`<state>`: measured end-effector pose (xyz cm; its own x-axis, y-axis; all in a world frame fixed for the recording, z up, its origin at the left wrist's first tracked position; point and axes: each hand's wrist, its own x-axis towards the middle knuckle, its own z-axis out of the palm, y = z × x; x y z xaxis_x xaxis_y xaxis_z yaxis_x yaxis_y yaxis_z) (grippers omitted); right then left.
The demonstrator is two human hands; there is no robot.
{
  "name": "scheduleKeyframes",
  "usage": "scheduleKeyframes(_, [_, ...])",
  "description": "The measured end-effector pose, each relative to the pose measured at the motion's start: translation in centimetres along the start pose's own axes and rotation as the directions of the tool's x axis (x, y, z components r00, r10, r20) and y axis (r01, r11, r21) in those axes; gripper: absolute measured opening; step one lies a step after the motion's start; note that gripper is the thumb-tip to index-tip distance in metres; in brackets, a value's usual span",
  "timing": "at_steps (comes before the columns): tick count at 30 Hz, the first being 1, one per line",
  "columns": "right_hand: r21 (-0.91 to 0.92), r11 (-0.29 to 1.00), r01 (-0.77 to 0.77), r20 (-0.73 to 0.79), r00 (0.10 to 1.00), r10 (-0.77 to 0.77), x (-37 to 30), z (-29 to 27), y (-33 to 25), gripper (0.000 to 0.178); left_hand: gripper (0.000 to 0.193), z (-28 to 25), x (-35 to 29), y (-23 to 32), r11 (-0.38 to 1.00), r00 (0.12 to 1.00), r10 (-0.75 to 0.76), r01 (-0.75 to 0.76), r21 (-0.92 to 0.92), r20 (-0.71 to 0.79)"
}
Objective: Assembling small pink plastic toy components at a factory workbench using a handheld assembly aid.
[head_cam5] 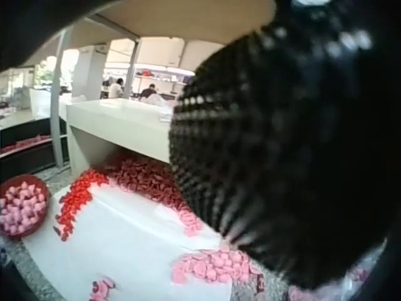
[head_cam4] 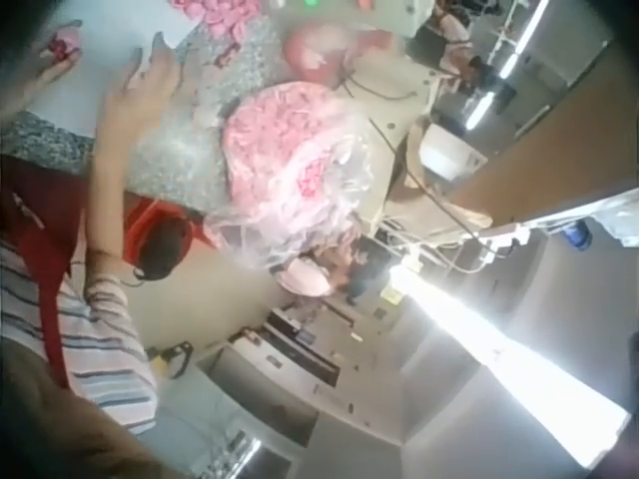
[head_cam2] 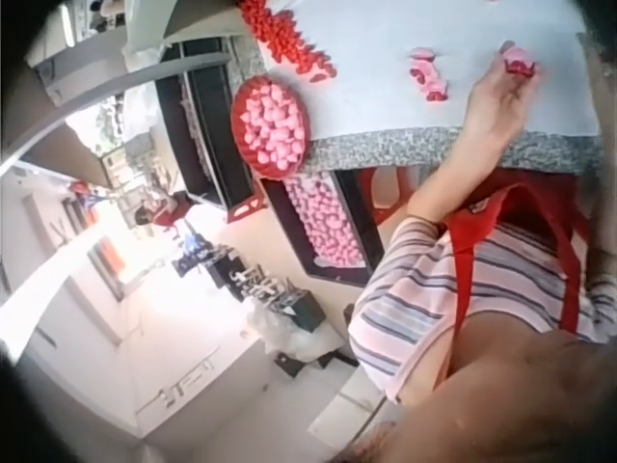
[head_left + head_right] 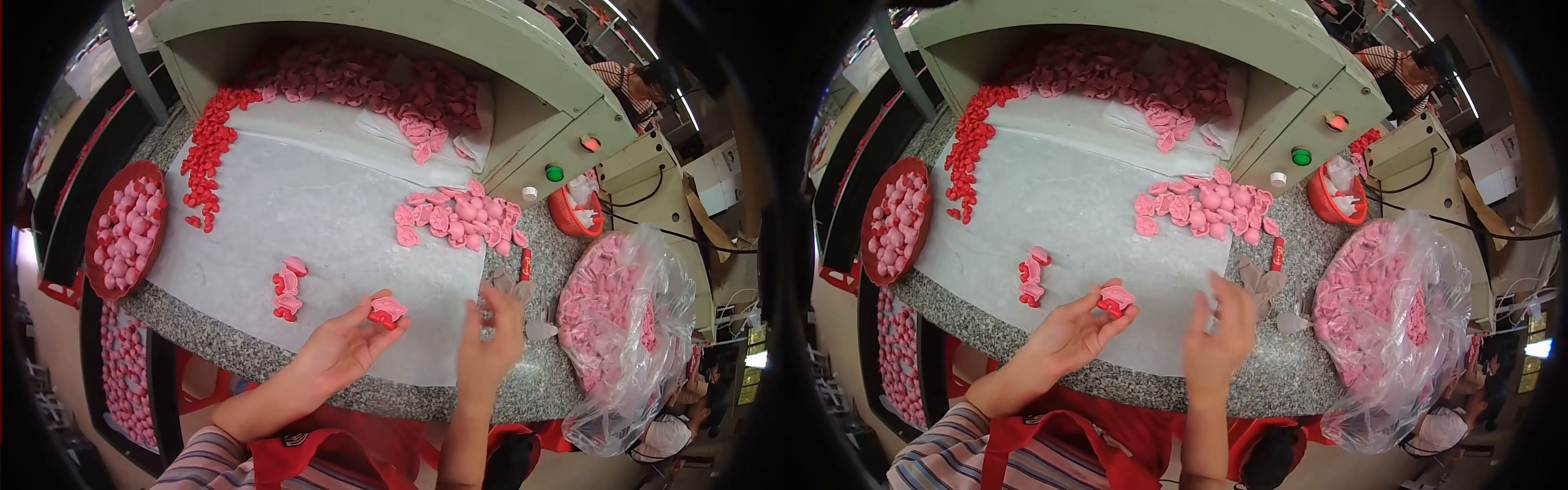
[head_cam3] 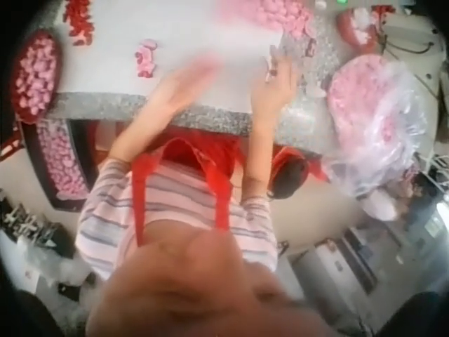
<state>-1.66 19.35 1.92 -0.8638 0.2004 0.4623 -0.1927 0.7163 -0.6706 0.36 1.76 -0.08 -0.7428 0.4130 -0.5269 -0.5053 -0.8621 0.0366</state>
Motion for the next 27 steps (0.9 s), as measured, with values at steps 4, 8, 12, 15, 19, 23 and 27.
scheduleKeyframes(4, [-0.103, 0.923, 0.371, 0.249, 0.908, -0.337, 3.6, 8.4, 0.5, 0.022, 0.039, 0.1, -0.6, -0.2, 0.999, 0.997, -0.042, 0.042, -0.001, 0.071])
scheduleKeyframes(8, [-0.042, 0.972, 0.232, 0.225, 0.95, -0.217, 4.0, 9.2, 2.8, 0.023, 0.039, -0.1, -1.0, 0.8, 0.999, 0.998, 0.044, -0.043, -0.029, 0.048])
scheduleKeyframes(12, [0.45, 0.628, -0.635, 0.549, 0.751, 0.366, 1.1, 4.7, 2.0, 0.022, 0.04, -0.2, -1.2, 1.7, 0.995, 0.994, 0.095, -0.093, -0.035, 0.047])
scheduleKeyframes(15, [0.371, 0.598, -0.711, 0.49, 0.697, 0.525, -1.3, 3.2, 2.7, 0.02, 0.04, 0.1, -0.5, 1.1, 0.997, 0.996, 0.072, -0.071, -0.024, 0.059])
scheduleKeyframes(19, [-0.082, 0.989, -0.121, 0.248, 0.959, 0.138, -1.6, 1.6, 2.2, 0.013, 0.041, 0.1, -0.3, 0.7, 1.0, 0.997, 0.017, -0.016, -0.013, 0.076])
scheduleKeyframes(23, [-0.076, 0.946, 0.315, 0.378, 0.887, -0.265, -0.6, 1.9, 2.7, 0.017, 0.042, -0.3, -0.6, 0.4, 0.999, 0.996, 0.03, -0.028, -0.023, 0.087])
scheduleKeyframes(27, [-0.023, 0.975, 0.22, 0.407, 0.893, -0.192, -1.4, 2.0, 2.9, 0.019, 0.044, -0.3, -0.9, -0.1, 0.996, 0.992, 0.08, -0.084, 0.036, 0.099])
